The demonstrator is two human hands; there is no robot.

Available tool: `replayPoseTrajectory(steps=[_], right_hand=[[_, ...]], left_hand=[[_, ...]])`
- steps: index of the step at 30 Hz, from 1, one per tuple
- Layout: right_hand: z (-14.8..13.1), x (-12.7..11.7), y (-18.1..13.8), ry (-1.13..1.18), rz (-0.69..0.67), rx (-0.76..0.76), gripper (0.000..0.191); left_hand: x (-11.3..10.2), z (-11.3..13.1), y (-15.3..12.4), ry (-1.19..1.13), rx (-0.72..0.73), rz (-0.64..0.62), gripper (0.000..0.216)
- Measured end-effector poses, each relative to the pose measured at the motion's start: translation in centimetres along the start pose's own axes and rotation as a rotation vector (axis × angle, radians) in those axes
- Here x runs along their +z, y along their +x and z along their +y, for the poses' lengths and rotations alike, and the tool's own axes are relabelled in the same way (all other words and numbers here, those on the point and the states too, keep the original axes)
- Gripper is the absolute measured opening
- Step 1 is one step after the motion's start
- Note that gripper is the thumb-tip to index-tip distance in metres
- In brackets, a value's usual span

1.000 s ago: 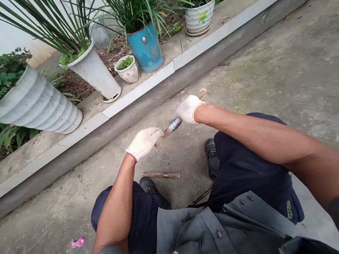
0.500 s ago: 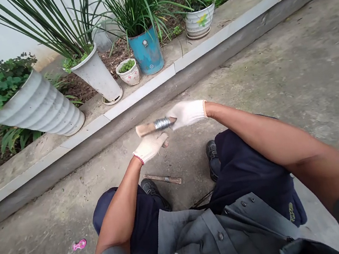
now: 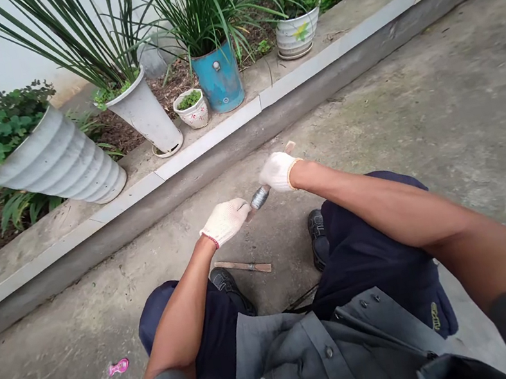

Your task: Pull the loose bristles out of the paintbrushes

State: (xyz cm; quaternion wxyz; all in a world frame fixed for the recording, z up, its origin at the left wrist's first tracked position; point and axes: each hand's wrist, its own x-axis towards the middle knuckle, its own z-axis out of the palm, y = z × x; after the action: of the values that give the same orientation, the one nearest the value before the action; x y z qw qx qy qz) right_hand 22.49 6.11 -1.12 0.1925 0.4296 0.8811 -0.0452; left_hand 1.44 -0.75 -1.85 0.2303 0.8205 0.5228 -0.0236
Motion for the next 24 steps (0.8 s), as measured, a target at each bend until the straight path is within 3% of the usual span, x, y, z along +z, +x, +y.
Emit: replayPoseTrajectory(steps=[3, 11, 16, 20, 24], right_hand=[[-0.1, 0.4, -0.1, -0.001, -0.041, -0.099, 0.031], [1.4, -0.1, -1.9, 0.168, -0.179, -0.257, 0.023], [1.9, -0.5, -2.8, 0.398, -0.055, -0.395, 0.014], [1.7, -1.3, -2.7, 0.526, 0.169, -0.268, 0.023], [1.3, -2.2, -1.9, 0.513, 0.310, -0.032, 0.031]], left_hand=[[-0.3, -0.3, -0.1, 0.086, -0.002, 0.021, 0.038], [-1.4, -0.7, -0.6, -0.095, -0.013, -0.057, 0.040], [-1.2, -1.5, -1.3, -0.384, 0.090, -0.030, 0.049], [-0.1, -1.2, -2.1, -0.761, 0.036, 0.048, 0.058], [1.1, 0.1, -2.7, -0.716, -0.040, 0.080, 0.052]])
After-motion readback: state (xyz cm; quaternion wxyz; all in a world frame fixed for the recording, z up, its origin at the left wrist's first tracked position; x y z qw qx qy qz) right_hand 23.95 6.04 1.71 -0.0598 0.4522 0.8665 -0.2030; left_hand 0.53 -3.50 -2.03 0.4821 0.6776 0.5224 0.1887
